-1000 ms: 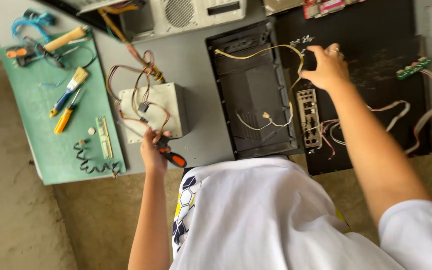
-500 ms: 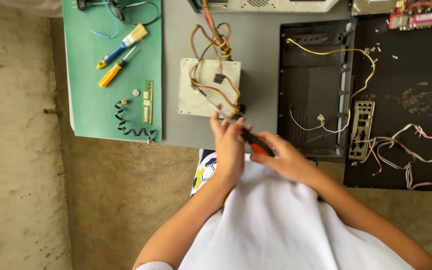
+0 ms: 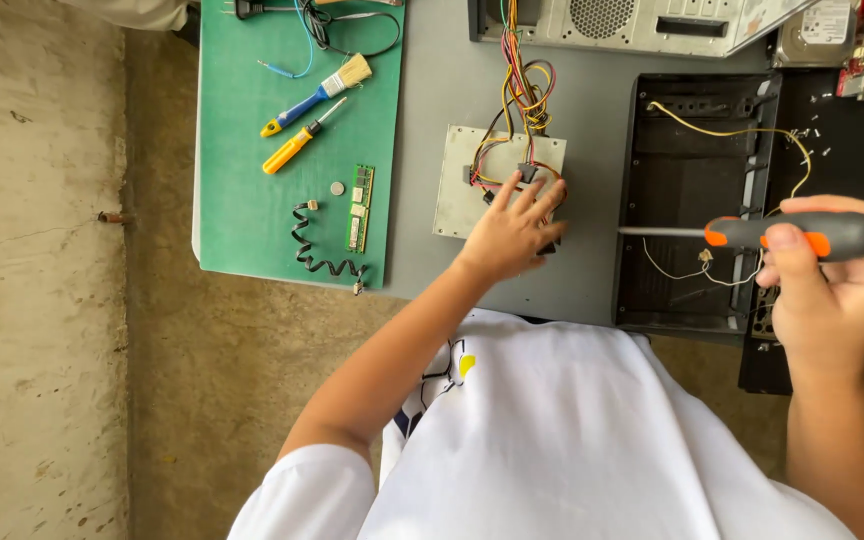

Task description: The person is disassembling a computer, first removing the front panel and then using a screwdriver to open the power supply unit enclosure.

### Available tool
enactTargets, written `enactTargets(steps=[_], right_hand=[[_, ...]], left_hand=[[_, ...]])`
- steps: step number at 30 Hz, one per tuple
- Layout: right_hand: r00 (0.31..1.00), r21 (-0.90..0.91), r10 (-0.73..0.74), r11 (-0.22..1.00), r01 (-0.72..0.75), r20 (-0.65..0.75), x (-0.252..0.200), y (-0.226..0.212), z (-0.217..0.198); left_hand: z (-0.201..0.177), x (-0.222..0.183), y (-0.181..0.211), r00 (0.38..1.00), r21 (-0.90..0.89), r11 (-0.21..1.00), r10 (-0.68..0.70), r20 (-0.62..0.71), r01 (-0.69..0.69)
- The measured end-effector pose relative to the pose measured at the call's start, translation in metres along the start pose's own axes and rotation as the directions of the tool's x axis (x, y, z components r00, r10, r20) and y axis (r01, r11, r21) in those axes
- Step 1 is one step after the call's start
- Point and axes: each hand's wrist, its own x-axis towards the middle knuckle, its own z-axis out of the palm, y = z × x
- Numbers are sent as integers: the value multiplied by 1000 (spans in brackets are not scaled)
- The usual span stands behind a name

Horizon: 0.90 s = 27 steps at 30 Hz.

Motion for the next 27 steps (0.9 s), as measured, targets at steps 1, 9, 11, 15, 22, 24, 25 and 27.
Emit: enactTargets(steps=[1,9,11,15,22,24,25,27], right_hand=[[1000,13,-10,1000,10,4,2,-2,2],[999,-126,-33,991,38,39,-16,-27,31],[999,-123,-3,992,9,49,-18,-28,38],[990,-242,-72,965,99,120,-18,-33,50],[975,-320,-95,935,156,199,-15,-40,66],[972,-299,-98,941,161,214,-13,-40,70],[969,-275,-97,948,160,228,-14,-40,72],[967,-292,-91,943,161,238,-13,-37,76]], left_hand=[[16,5,-9,998,46,997,54,13,-55],[-43,-1,-159,886,-582,808,-333,-321,93],[-5,-15,-194,743,-744,613,-622,-246,266],[29,-29,-173,273,34,272,-961,-49,962],[-80,-34,-31,674,-431,530,-459,579,730],[-62,-35,-19,806,-613,523,-364,468,592],[-53,-37,-12,904,-759,493,-272,330,425],[-23,-39,-11,937,-778,525,-243,252,345]])
